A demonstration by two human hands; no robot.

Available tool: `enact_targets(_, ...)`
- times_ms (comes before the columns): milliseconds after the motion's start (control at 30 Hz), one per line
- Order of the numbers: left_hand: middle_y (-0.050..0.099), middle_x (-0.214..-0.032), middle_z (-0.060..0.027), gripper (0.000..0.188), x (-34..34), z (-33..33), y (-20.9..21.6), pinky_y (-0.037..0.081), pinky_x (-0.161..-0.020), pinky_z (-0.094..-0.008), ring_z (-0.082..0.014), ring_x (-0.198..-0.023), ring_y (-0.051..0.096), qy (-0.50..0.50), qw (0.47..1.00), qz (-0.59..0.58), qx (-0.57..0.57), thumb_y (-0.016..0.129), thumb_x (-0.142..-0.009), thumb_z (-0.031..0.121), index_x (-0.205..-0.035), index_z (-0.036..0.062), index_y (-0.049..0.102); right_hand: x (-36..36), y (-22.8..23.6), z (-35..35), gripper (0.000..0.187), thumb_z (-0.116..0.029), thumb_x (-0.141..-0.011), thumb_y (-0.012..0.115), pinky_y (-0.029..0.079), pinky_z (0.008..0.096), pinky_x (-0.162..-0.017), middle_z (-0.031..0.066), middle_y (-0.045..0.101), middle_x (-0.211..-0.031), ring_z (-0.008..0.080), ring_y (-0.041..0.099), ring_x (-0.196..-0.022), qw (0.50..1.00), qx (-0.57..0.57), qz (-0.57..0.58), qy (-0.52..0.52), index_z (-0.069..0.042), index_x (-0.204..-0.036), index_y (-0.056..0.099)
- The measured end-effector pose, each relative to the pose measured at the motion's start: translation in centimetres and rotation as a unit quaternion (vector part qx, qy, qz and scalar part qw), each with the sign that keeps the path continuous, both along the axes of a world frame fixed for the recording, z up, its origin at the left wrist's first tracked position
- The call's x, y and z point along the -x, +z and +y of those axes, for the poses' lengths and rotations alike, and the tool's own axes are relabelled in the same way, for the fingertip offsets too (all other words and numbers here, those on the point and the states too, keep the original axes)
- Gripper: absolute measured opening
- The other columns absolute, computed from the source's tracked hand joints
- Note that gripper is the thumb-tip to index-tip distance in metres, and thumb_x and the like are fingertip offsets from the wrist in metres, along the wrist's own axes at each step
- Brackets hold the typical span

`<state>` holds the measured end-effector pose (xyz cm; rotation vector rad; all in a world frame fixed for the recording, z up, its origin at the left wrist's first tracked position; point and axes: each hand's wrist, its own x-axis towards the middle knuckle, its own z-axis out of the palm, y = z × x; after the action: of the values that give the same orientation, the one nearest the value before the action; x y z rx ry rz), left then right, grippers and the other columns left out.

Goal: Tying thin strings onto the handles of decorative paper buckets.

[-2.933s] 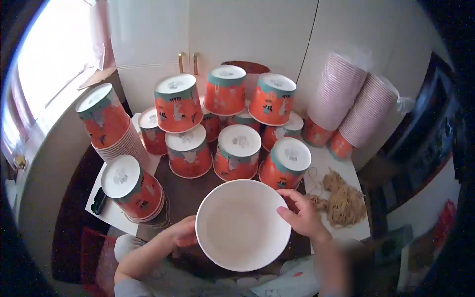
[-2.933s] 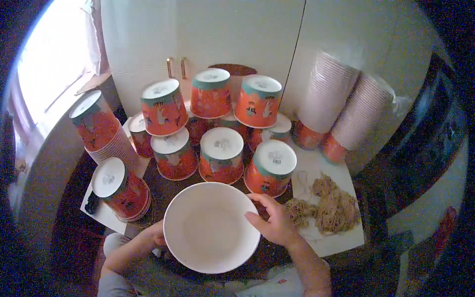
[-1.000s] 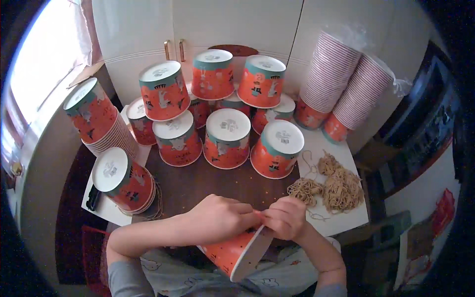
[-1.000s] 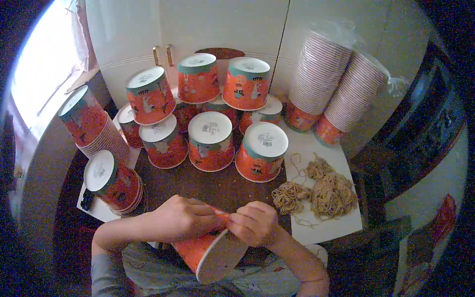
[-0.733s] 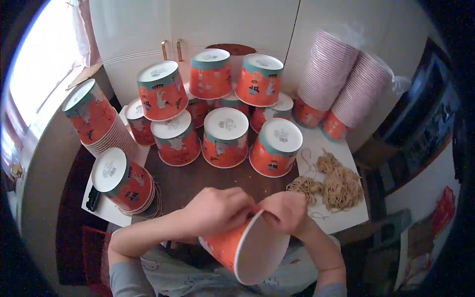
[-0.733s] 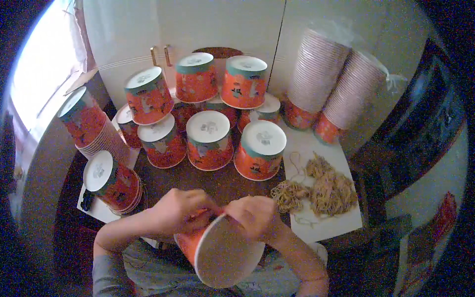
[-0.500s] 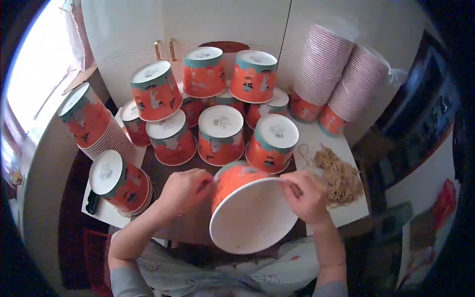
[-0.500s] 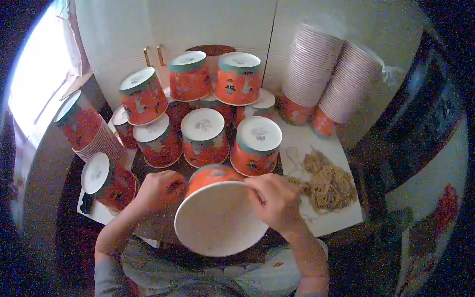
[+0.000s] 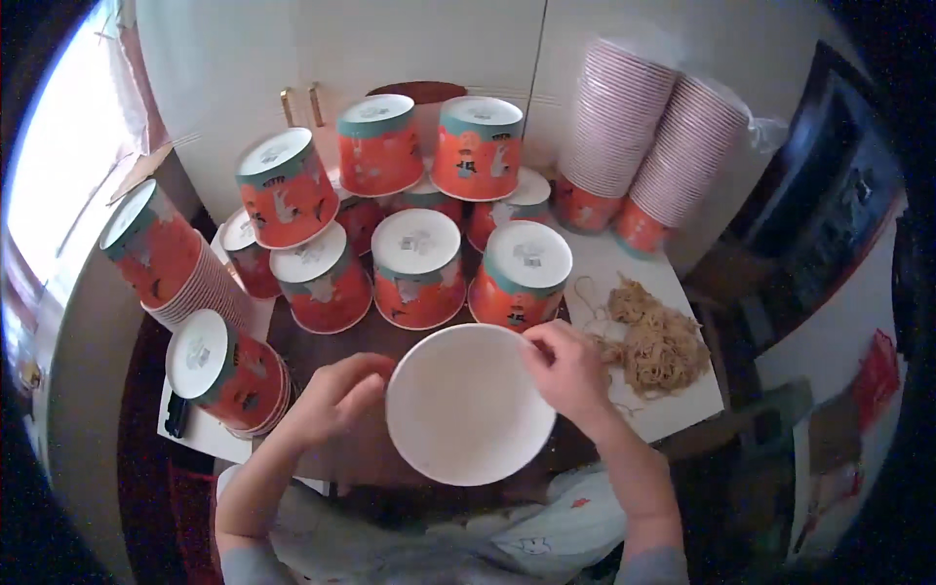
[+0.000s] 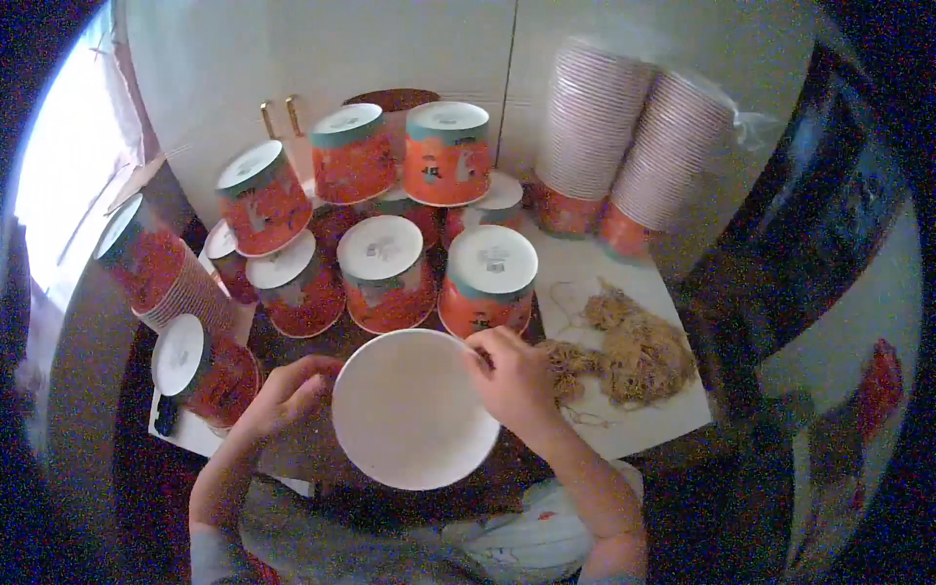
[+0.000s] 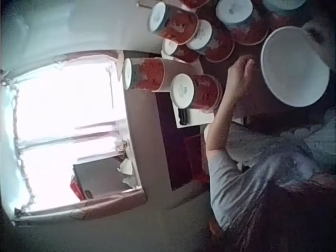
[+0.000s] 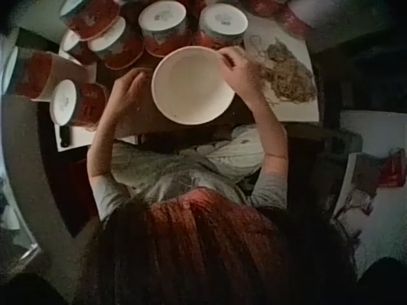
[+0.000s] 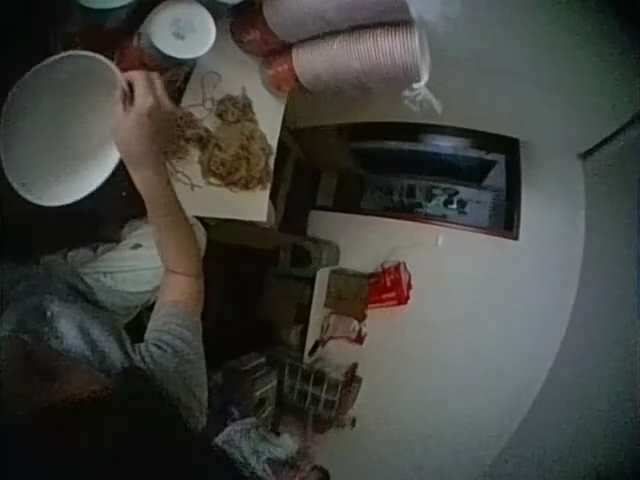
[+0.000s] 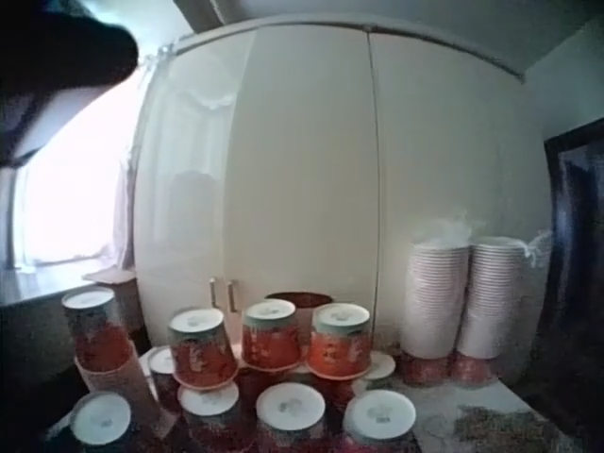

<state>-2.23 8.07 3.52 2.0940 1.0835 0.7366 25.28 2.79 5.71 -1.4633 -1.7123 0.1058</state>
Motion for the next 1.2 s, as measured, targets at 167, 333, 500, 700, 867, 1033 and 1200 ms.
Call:
enact_targets(167, 0.060, -0.079, -0.0117, 0.036, -0.6, -1.7, 2.7, 0.048, -0.062, -0.0283, -0.0155, -0.070, 0.059, -0.049, 0.990, 0.062, 0.116, 0.055, -0.079, 0.012, -0.111, -0.0019, 0.048, 0.0, -3.1, 1.3, 0.013, -0.013, -0.074, 0.061, 0.045, 0.0275, -0.052, 0.0073, 0.058, -0.069, 0.0149, 0.056, -0.055, 0.995, 0.084, 0.046, 0.026, -0.002, -0.078, 0.058)
enact_targets(333, 0.060, -0.070, -0.0098, 0.035, -0.7, -0.8, 0.3, 0.048, -0.053, -0.0265, -0.0126, -0.058, 0.058, -0.005, 0.993, 0.007, 0.120, 0.055, -0.076, 0.008, -0.109, -0.0034, 0.049, -2.5, -2.3, 2.0, 0.018, -0.020, -0.082, 0.056, 0.045, 0.0244, -0.053, 0.0027, 0.060, -0.073, 0.0083, 0.056, -0.063, 0.942, 0.291, 0.137, 0.091, -0.003, -0.085, 0.059)
enact_targets(500, 0.061, -0.073, -0.0106, 0.032, -1.4, -0.1, 0.6, 0.048, -0.052, -0.0256, -0.0110, -0.059, 0.058, -0.020, 0.979, 0.034, 0.201, 0.052, -0.078, 0.009, -0.108, -0.0040, 0.051, -12.0, -6.3, 4.7, 0.017, -0.016, -0.083, 0.055, 0.043, 0.0214, -0.053, 0.0003, 0.060, -0.074, 0.0069, 0.053, -0.060, 0.949, 0.267, 0.165, -0.025, -0.003, -0.090, 0.061)
enact_targets(700, 0.062, -0.076, -0.0128, 0.032, -2.3, 0.5, 0.3, 0.048, -0.053, -0.0265, -0.0131, -0.062, 0.060, 0.000, 0.992, 0.022, 0.127, 0.055, -0.082, 0.017, -0.106, -0.0036, 0.052, -18.3, -12.4, 8.8, 0.018, -0.016, -0.075, 0.060, 0.047, 0.0274, -0.059, 0.0090, 0.062, -0.072, 0.0158, 0.059, -0.064, 0.973, 0.197, 0.046, -0.113, -0.001, -0.083, 0.063)
enact_targets(867, 0.061, -0.080, -0.0143, 0.033, -0.2, -0.1, -1.0, 0.048, -0.058, -0.0276, -0.0165, -0.065, 0.060, 0.032, 0.997, 0.032, 0.065, 0.058, -0.080, 0.020, -0.105, -0.0013, 0.054, -19.3, -15.7, 12.7, 0.020, -0.020, -0.068, 0.061, 0.048, 0.0357, -0.066, 0.0162, 0.062, -0.076, 0.0265, 0.061, -0.069, 0.935, 0.224, -0.198, -0.189, -0.004, -0.079, 0.064)
enact_targets(1033, 0.058, -0.084, -0.0126, 0.032, 1.1, -0.7, -0.5, 0.047, -0.060, -0.0274, -0.0162, -0.065, 0.057, 0.030, 0.997, 0.029, 0.067, 0.060, -0.078, 0.019, -0.103, -0.0002, 0.055, -21.4, -18.1, 13.3, 0.017, -0.015, -0.071, 0.053, 0.048, 0.0396, -0.069, 0.0180, 0.062, -0.078, 0.0262, 0.061, -0.071, 0.893, 0.282, -0.262, -0.231, -0.003, -0.078, 0.063)
enact_targets(1200, 0.057, -0.090, -0.0111, 0.029, 1.5, -1.0, 1.1, 0.046, -0.061, -0.0259, -0.0145, -0.067, 0.056, 0.025, 0.998, -0.049, 0.032, 0.059, -0.079, 0.017, -0.101, -0.0004, 0.056, -19.5, -7.3, 11.8, 0.015, -0.017, -0.078, 0.056, 0.044, 0.0319, -0.067, 0.0085, 0.057, -0.077, 0.0215, 0.056, -0.075, 0.932, 0.203, 0.272, -0.127, -0.004, -0.087, 0.056)
